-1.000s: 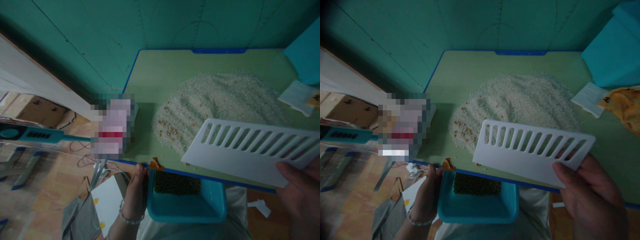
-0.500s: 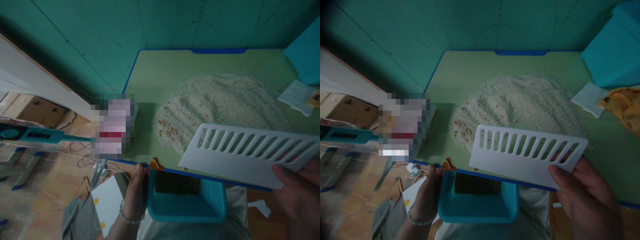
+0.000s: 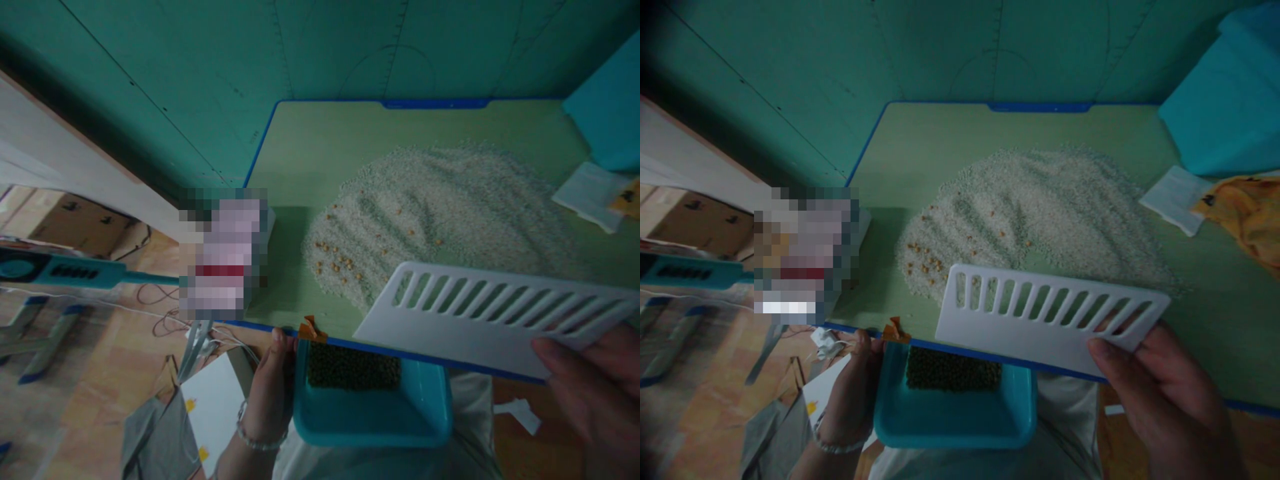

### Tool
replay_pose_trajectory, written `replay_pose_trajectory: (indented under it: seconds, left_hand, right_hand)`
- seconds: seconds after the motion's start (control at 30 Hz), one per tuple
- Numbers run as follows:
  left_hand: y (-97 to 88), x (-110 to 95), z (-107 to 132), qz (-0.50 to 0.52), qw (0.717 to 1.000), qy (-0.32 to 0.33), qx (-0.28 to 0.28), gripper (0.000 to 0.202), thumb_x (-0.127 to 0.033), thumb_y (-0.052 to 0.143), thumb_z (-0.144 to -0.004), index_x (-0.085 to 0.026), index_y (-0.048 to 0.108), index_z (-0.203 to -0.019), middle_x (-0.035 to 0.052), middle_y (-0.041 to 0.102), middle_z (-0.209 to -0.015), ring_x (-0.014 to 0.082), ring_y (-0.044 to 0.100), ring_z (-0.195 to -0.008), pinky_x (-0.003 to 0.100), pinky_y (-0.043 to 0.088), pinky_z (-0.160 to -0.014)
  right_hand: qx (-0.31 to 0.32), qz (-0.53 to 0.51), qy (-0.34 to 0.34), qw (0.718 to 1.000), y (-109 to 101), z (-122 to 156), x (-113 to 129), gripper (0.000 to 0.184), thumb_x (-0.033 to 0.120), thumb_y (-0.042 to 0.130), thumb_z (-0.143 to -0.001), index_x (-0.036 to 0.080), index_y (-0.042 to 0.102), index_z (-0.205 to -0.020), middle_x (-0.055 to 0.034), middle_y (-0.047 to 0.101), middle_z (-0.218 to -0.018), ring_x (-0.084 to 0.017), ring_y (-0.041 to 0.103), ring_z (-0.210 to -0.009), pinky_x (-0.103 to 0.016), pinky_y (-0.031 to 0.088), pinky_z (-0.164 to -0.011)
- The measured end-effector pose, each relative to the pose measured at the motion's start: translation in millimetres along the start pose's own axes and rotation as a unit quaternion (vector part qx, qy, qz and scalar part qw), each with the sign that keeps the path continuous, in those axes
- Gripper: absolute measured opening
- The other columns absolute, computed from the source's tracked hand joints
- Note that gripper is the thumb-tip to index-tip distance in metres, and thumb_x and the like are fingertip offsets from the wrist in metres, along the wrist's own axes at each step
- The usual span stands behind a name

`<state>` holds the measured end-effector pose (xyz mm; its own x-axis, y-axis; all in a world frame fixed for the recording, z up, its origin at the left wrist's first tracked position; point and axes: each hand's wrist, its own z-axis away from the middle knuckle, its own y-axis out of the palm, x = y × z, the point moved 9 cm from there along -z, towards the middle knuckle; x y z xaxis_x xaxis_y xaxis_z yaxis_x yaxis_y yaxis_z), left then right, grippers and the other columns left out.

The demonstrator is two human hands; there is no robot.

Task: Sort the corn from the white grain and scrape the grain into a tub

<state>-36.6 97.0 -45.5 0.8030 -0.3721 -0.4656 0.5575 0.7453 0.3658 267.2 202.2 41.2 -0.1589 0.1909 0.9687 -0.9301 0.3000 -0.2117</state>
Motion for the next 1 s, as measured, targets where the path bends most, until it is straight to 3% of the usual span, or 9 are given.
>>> replay_pose_trajectory:
  seconds: [0.1,0.27,0.43,0.57,0.73,0.87,1.0]
  left_hand:
    - [2.9,-1.6,0.3,0.006,1.0,0.006,0.011,0.04,-0.047,0.078,-0.049,-0.016,0.072,-0.073,0.0019,0.071,-0.056,0.0168,0.064,-0.051,0.023,0.052,-0.05]
    - [7.2,-0.4,0.9,-0.015,0.999,0.0,0.036,0.04,-0.05,0.074,-0.055,-0.014,0.072,-0.072,0.0065,0.075,-0.071,0.0207,0.068,-0.066,0.028,0.054,-0.066]
    - [4.1,-2.2,-0.6,0.0,1.0,0.01,0.015,0.033,-0.047,0.079,-0.047,-0.017,0.071,-0.058,0.0014,0.071,-0.053,0.0152,0.064,-0.051,0.021,0.052,-0.051]
    - [3.9,-1.8,1.3,-0.004,1.0,-0.002,-0.002,0.04,-0.047,0.081,-0.041,-0.017,0.074,-0.065,0.0066,0.077,-0.073,0.024,0.069,-0.071,0.028,0.056,-0.062]
    - [9.2,-1.8,3.4,-0.001,1.0,-0.007,0.016,0.049,-0.047,0.079,-0.046,-0.014,0.073,-0.082,0.0096,0.076,-0.087,0.0271,0.067,-0.086,0.033,0.054,-0.076]
    - [6.4,-2.8,2.8,0.007,1.0,0.002,0.008,0.05,-0.047,0.08,-0.047,-0.016,0.072,-0.086,0.0075,0.076,-0.088,0.0288,0.065,-0.093,0.035,0.052,-0.081]
    - [-1.5,-1.5,0.5,0.028,1.0,-0.004,0.002,0.03,-0.042,0.081,-0.047,-0.018,0.068,-0.061,0.0027,0.074,-0.068,0.0282,0.066,-0.089,0.035,0.052,-0.082]
  right_hand:
    - [0.005,-0.015,0.002,1.0,12.3,3.6,6.2,0.036,0.036,0.072,-0.06,0.031,0.066,-0.096,-0.0014,0.068,-0.1,-0.025,0.06,-0.101,-0.041,0.044,-0.095]
    - [0.015,-0.006,-0.041,0.999,33.6,-3.8,24.0,0.037,0.033,0.065,-0.071,0.031,0.061,-0.107,-0.0001,0.063,-0.111,-0.022,0.057,-0.106,-0.043,0.039,-0.099]
    - [0.029,-0.013,-0.115,0.993,34.4,-20.9,32.7,0.042,0.028,0.066,-0.069,0.029,0.059,-0.111,-0.0018,0.062,-0.114,-0.021,0.055,-0.109,-0.042,0.037,-0.101]
    - [0.007,-0.037,-0.141,0.989,30.1,-23.1,42.0,0.04,0.022,0.065,-0.071,0.029,0.06,-0.111,-0.0005,0.06,-0.117,-0.02,0.052,-0.113,-0.039,0.035,-0.102]
    - [-0.011,-0.059,-0.178,0.982,35.6,-2.0,63.0,0.041,0.018,0.062,-0.074,0.036,0.059,-0.111,0.0047,0.056,-0.123,-0.017,0.047,-0.119,-0.037,0.032,-0.106]
    - [0.028,-0.009,-0.122,0.992,51.9,21.5,57.5,0.04,0.023,0.06,-0.077,0.039,0.057,-0.113,0.0071,0.063,-0.111,-0.014,0.057,-0.106,-0.026,0.046,-0.093]
    - [0.161,0.017,-0.161,0.974,81.0,42.7,51.4,0.024,0.026,0.064,-0.072,0.035,0.064,-0.094,0.0056,0.069,-0.088,-0.016,0.067,-0.08,-0.024,0.056,-0.068]
